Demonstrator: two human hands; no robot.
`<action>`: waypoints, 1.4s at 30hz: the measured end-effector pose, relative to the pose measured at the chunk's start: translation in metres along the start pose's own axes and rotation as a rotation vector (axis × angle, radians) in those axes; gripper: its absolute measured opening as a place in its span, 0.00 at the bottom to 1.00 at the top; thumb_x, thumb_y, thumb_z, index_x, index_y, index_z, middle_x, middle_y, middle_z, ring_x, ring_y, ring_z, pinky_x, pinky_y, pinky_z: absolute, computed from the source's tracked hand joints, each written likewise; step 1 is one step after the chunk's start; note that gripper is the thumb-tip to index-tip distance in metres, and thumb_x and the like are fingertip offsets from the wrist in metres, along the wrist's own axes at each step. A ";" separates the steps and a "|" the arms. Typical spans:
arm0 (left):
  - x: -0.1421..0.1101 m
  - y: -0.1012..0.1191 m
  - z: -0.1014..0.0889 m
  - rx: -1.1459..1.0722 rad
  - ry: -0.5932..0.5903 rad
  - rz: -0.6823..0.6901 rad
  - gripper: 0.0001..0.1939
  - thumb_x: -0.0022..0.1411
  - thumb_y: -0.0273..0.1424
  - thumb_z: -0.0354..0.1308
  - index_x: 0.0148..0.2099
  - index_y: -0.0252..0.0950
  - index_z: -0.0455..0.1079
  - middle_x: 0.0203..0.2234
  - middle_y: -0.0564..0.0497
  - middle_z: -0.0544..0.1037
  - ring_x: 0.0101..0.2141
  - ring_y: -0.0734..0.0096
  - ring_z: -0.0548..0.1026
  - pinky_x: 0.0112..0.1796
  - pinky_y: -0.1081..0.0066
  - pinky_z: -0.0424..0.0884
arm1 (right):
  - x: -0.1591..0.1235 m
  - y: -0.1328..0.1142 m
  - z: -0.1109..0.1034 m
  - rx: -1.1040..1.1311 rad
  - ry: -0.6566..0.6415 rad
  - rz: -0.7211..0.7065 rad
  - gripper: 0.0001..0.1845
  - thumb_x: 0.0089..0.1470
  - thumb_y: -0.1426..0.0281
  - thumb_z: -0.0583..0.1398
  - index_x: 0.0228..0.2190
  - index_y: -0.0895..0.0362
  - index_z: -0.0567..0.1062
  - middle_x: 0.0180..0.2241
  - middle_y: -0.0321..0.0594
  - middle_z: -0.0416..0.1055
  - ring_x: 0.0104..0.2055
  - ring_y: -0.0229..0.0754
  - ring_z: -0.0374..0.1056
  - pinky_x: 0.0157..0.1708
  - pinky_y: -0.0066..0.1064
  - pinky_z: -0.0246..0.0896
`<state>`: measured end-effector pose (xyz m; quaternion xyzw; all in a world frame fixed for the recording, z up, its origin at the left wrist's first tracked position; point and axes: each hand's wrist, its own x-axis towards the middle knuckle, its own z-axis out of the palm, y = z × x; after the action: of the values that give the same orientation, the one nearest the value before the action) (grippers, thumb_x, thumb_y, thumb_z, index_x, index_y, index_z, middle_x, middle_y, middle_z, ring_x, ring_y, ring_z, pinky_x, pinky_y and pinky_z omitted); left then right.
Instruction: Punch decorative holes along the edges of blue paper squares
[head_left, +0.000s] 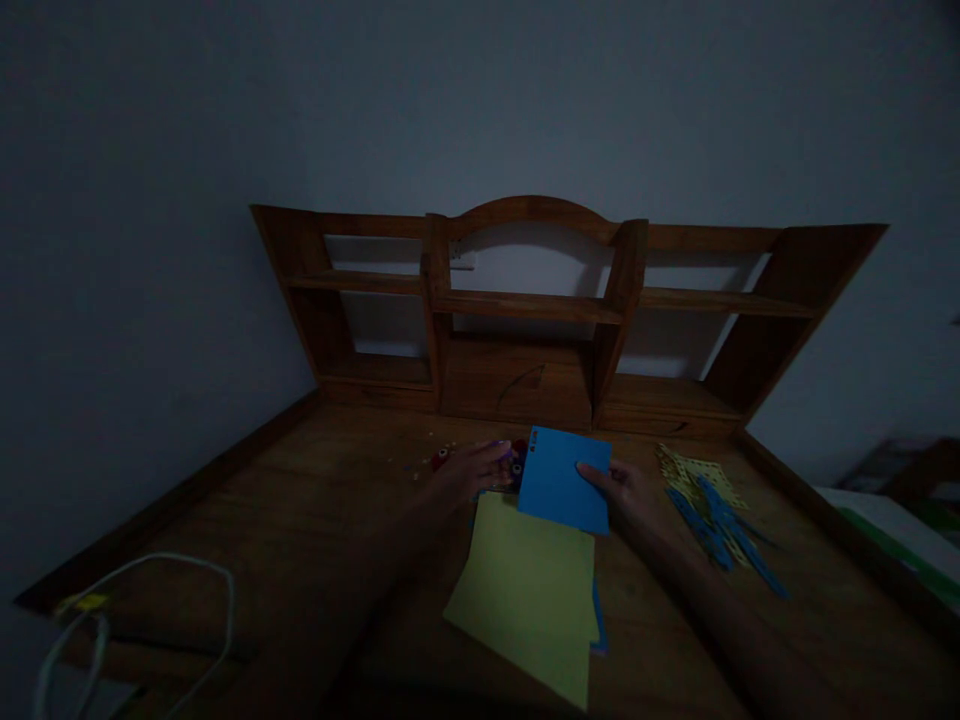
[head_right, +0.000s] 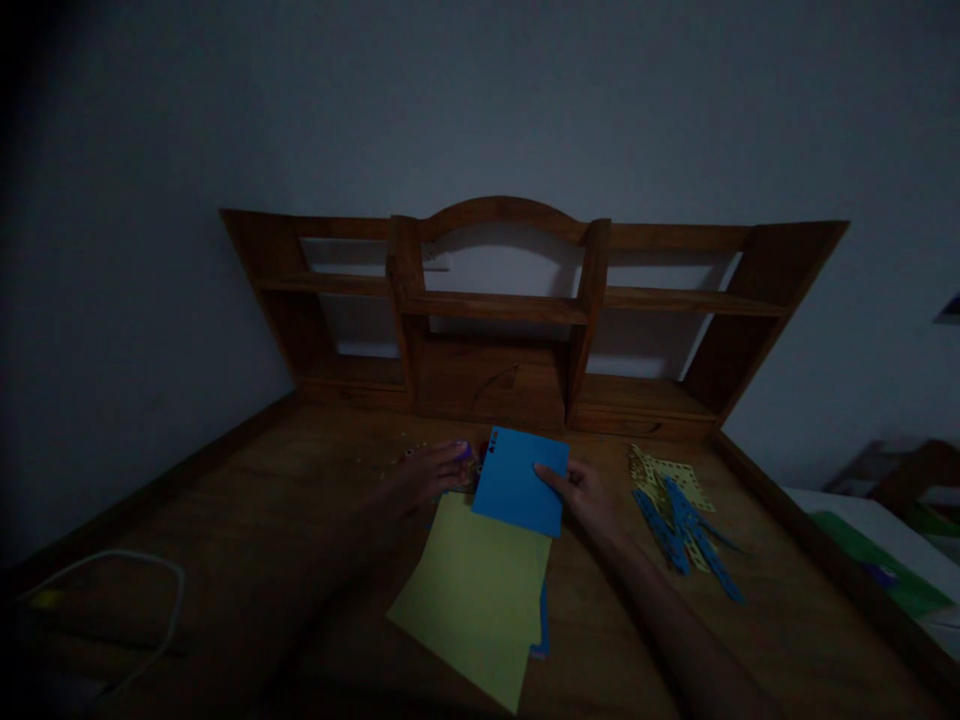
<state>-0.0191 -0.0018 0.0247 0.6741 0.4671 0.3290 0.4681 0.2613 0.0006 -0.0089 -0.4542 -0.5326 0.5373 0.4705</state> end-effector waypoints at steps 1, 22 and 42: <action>0.002 -0.002 0.004 -0.165 -0.029 -0.008 0.18 0.69 0.41 0.48 0.53 0.36 0.67 0.49 0.42 0.75 0.49 0.60 0.74 0.47 0.62 0.71 | -0.001 -0.002 0.001 -0.014 0.000 0.001 0.17 0.44 0.54 0.69 0.29 0.55 0.79 0.30 0.40 0.79 0.30 0.48 0.74 0.30 0.35 0.69; 0.019 -0.030 0.014 -0.298 0.038 0.043 0.20 0.51 0.39 0.68 0.44 0.34 0.73 0.39 0.46 0.79 0.39 0.62 0.76 0.41 0.66 0.70 | -0.008 -0.011 0.007 -0.135 0.017 -0.047 0.19 0.44 0.52 0.68 0.23 0.54 0.74 0.23 0.37 0.74 0.23 0.43 0.66 0.21 0.30 0.59; 0.008 -0.023 0.016 -0.358 -0.096 -0.046 0.19 0.57 0.43 0.62 0.45 0.34 0.74 0.37 0.46 0.79 0.35 0.62 0.75 0.38 0.66 0.68 | -0.011 -0.010 0.008 -0.294 0.014 -0.116 0.23 0.49 0.48 0.63 0.25 0.56 0.71 0.25 0.38 0.73 0.24 0.42 0.67 0.23 0.30 0.62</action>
<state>-0.0101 0.0030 -0.0018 0.5841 0.3934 0.3637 0.6097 0.2549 -0.0119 0.0014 -0.4907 -0.6274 0.4223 0.4328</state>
